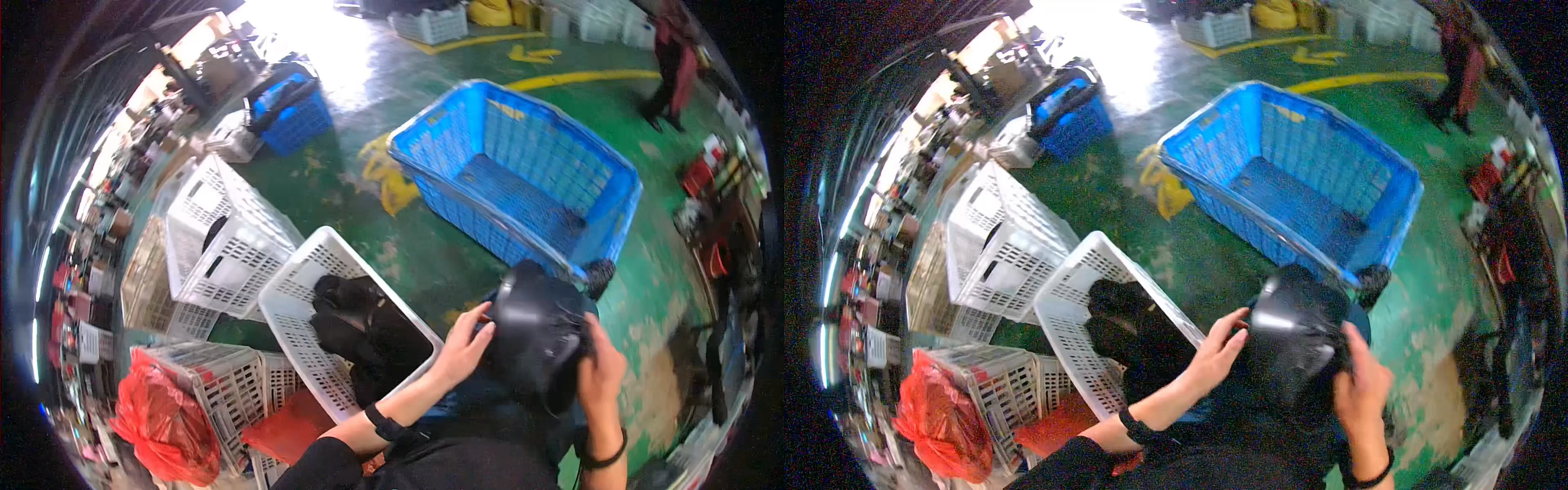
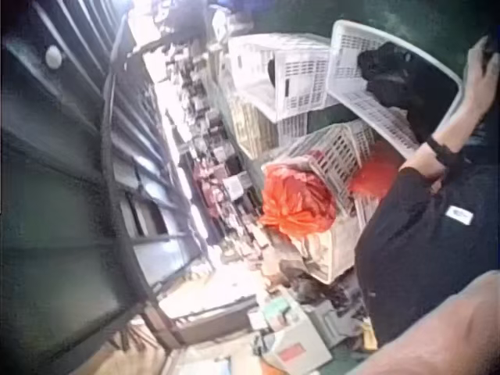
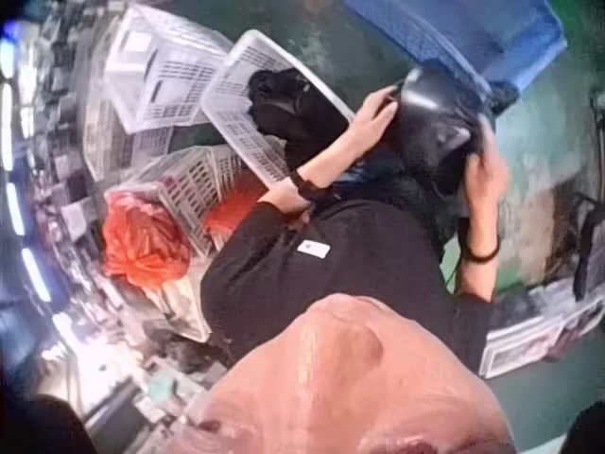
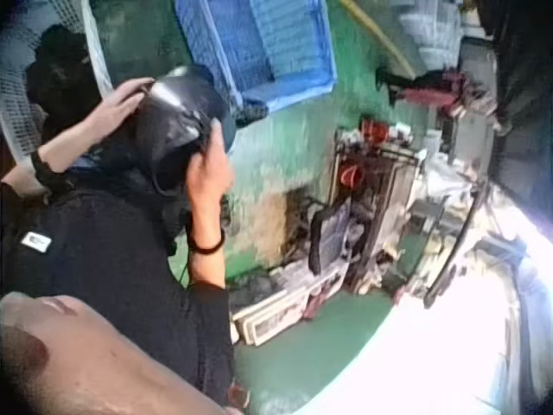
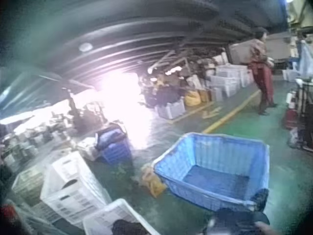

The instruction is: Lacing black leather shoe uppers in a manufacturing facility.

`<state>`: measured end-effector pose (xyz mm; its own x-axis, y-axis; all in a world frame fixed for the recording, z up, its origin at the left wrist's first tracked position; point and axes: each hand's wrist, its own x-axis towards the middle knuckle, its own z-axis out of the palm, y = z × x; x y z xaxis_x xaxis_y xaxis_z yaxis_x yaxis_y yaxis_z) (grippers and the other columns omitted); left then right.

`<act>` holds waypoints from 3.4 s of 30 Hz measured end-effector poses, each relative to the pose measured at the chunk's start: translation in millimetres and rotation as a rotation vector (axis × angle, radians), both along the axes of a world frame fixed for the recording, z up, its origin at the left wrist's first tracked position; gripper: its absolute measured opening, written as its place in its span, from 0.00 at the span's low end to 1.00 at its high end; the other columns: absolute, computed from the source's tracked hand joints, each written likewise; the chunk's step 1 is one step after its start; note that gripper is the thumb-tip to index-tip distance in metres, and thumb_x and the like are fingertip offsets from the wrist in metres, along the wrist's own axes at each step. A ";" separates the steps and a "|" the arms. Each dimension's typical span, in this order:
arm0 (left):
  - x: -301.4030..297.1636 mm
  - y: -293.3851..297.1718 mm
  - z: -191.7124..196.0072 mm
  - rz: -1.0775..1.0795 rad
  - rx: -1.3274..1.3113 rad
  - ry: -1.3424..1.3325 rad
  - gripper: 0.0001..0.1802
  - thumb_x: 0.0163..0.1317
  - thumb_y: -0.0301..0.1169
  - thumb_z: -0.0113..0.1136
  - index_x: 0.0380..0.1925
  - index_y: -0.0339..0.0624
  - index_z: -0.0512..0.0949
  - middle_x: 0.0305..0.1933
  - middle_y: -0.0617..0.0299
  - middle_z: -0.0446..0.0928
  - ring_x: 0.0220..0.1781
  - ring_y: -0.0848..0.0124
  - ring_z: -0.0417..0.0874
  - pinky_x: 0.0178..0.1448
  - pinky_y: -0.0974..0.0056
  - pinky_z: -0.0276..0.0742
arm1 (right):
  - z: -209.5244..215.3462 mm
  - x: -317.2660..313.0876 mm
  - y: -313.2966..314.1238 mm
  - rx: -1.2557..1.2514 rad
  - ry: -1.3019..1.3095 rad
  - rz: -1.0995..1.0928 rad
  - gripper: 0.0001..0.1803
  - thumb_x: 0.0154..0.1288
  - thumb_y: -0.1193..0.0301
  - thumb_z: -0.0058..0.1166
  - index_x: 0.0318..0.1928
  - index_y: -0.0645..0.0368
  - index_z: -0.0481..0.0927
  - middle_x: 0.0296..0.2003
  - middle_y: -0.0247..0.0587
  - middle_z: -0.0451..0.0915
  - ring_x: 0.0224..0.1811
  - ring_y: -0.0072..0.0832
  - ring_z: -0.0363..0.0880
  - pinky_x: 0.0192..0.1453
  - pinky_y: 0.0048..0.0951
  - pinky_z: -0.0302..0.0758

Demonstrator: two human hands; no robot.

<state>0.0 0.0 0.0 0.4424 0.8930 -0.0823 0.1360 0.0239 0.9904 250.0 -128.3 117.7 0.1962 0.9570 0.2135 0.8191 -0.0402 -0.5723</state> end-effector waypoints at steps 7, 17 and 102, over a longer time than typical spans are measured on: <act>-17.1 0.2 63.9 -0.409 0.325 -0.266 0.32 0.75 0.45 0.63 0.71 0.37 0.73 0.69 0.54 0.75 0.68 0.65 0.77 0.73 0.60 0.69 | 12.4 -5.8 -10.4 0.394 0.191 -0.178 0.29 0.74 0.78 0.42 0.73 0.78 0.67 0.71 0.63 0.74 0.76 0.47 0.71 0.80 0.40 0.63; -84.3 8.7 170.9 0.352 0.428 0.011 0.18 0.67 0.31 0.71 0.54 0.33 0.83 0.51 0.61 0.86 0.51 0.70 0.84 0.59 0.60 0.79 | 15.3 -34.8 38.4 0.098 0.356 0.129 0.33 0.74 0.70 0.54 0.76 0.66 0.68 0.45 0.43 0.81 0.46 0.31 0.81 0.56 0.33 0.79; 128.3 48.6 141.6 -0.548 0.749 -0.237 0.14 0.67 0.33 0.63 0.50 0.39 0.81 0.45 0.47 0.82 0.52 0.45 0.83 0.55 0.47 0.78 | 12.6 118.8 -0.1 0.250 0.484 -0.180 0.05 0.76 0.73 0.54 0.42 0.56 0.71 0.34 0.26 0.63 0.38 0.16 0.64 0.39 0.19 0.60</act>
<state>128.3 48.6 141.6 0.7460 0.3415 0.5717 -0.2659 -0.6344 0.7259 368.9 -128.4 130.3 0.4832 0.8313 0.2749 0.4545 0.0302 -0.8902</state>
